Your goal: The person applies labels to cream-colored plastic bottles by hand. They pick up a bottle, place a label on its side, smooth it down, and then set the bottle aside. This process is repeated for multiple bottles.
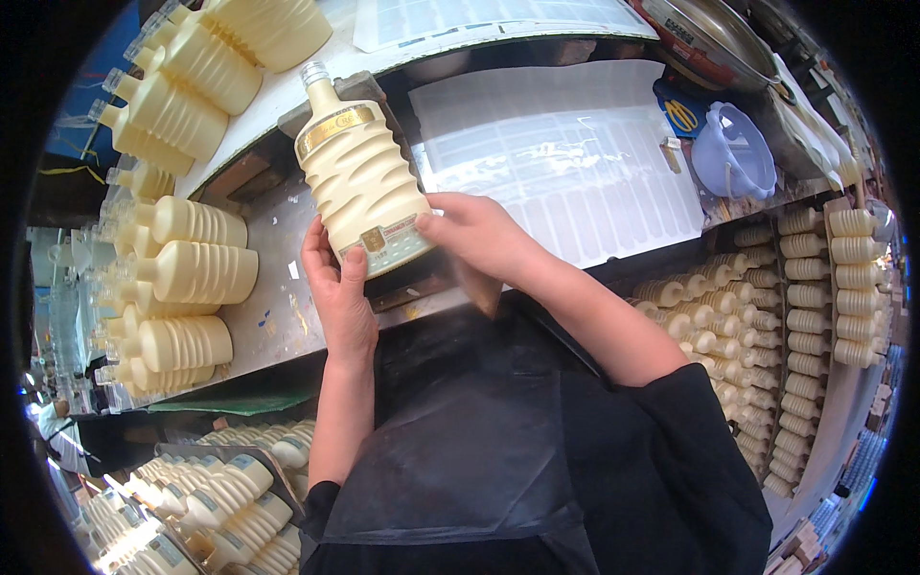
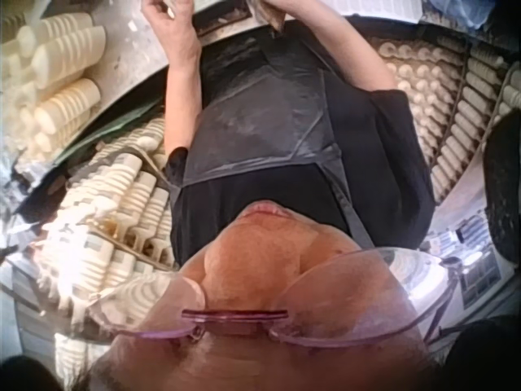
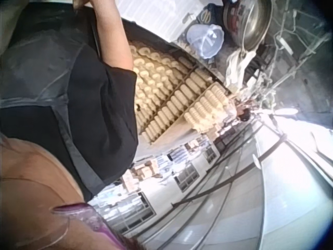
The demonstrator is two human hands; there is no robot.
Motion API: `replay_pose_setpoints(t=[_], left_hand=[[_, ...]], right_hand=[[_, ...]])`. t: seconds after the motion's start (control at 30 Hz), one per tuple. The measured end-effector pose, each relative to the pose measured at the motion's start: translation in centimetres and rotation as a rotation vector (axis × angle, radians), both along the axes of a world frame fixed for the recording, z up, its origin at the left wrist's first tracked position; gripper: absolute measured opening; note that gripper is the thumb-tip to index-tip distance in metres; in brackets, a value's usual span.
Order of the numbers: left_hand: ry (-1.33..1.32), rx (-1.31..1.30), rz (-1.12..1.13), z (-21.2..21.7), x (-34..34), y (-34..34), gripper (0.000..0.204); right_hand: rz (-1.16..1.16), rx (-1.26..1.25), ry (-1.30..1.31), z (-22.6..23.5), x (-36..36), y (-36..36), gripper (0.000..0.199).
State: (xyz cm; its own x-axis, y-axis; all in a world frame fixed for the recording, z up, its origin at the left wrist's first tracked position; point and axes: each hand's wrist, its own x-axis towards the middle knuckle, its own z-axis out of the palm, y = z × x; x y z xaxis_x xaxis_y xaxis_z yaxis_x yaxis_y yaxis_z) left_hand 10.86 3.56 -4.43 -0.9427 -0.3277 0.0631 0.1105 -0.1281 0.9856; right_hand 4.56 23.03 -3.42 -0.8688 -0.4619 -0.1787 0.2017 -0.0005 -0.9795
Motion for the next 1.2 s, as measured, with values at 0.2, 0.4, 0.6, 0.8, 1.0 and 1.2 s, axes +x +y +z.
replay_pose_setpoints(t=[0.2,0.4,0.6,0.8,1.0,1.2], left_hand=[[0.009,0.013,0.005,0.0,0.1,0.1,0.077],[0.009,0.031,0.003,0.2,0.1,0.2,0.080],[-0.002,0.036,0.013,0.3,0.3,0.1,0.081],[-0.016,0.010,0.005,0.2,0.2,0.2,0.080],[-0.009,0.000,0.018,0.0,0.3,-0.1,0.079],[-0.031,-0.005,0.012,0.5,0.2,0.0,0.077]], right_hand=[[0.045,0.042,-0.059,0.0,0.0,-0.1,0.045],[-0.010,0.011,0.020,-0.7,0.2,-0.1,0.046],[0.068,0.151,-0.084,2.0,0.4,-0.1,0.046],[-0.026,0.096,-0.070,0.3,0.2,0.3,0.039],[-0.226,-0.139,-0.145,3.1,-2.1,2.5,0.021],[-0.158,0.278,0.377,6.3,3.1,-1.2,0.027]])
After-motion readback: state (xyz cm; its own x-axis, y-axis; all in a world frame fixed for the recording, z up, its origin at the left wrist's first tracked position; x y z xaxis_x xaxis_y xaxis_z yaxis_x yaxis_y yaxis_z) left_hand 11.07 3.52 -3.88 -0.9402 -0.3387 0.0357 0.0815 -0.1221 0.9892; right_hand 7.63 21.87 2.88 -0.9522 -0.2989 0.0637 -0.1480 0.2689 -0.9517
